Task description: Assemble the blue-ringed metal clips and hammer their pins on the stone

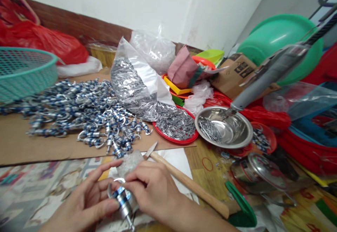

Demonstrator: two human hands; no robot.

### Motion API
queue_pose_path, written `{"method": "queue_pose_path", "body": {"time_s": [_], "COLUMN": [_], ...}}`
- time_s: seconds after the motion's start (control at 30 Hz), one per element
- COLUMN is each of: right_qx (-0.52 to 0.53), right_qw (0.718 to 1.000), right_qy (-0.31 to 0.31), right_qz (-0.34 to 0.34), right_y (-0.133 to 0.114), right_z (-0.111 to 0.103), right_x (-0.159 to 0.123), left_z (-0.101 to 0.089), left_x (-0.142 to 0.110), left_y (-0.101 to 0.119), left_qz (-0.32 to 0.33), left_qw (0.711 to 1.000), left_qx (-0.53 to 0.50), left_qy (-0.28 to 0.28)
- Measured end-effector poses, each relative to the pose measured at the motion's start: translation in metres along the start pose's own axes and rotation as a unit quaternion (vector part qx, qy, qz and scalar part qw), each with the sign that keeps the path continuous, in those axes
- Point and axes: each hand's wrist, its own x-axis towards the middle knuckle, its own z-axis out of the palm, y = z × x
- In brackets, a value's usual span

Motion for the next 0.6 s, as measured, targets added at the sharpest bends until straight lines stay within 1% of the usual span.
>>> {"method": "queue_pose_path", "body": {"time_s": [0.07,0.1,0.13,0.2,0.27,0.33,0.4,0.5,0.6], "right_qx": [-0.07,-0.089,-0.094,-0.074,-0.045,-0.044,-0.077,-0.138,-0.161], "right_qw": [0.996,0.994,0.993,0.995,0.997,0.997,0.997,0.988,0.983], "right_qy": [-0.031,-0.05,-0.065,-0.072,-0.058,-0.041,-0.024,0.013,0.037], "right_qz": [-0.036,-0.042,-0.037,-0.003,0.037,0.04,0.001,-0.062,-0.081], "right_y": [-0.002,-0.005,-0.008,-0.013,-0.016,-0.015,-0.01,-0.003,-0.004], "right_z": [-0.002,-0.003,-0.004,-0.005,-0.002,0.003,0.01,0.021,0.027], "right_x": [-0.005,-0.007,-0.008,-0.007,-0.006,-0.007,-0.01,-0.016,-0.016], "left_z": [0.0,0.001,0.001,0.002,0.002,0.003,0.003,0.003,0.005], "left_x": [0.0,0.0,0.0,-0.001,-0.001,-0.002,-0.002,-0.003,-0.004], "left_y": [0.0,0.001,0.001,0.001,0.002,0.002,0.002,0.003,0.004], "left_qz": [0.004,0.005,0.006,0.001,-0.003,-0.002,0.001,-0.004,-0.01], "left_qw": [1.0,1.0,1.0,1.0,1.0,1.0,1.0,1.0,1.0], "left_qx": [0.003,0.003,0.001,-0.002,-0.003,0.001,0.006,0.015,0.019], "left_qy": [-0.004,-0.007,-0.008,-0.007,-0.003,0.0,0.003,0.008,0.017]}}
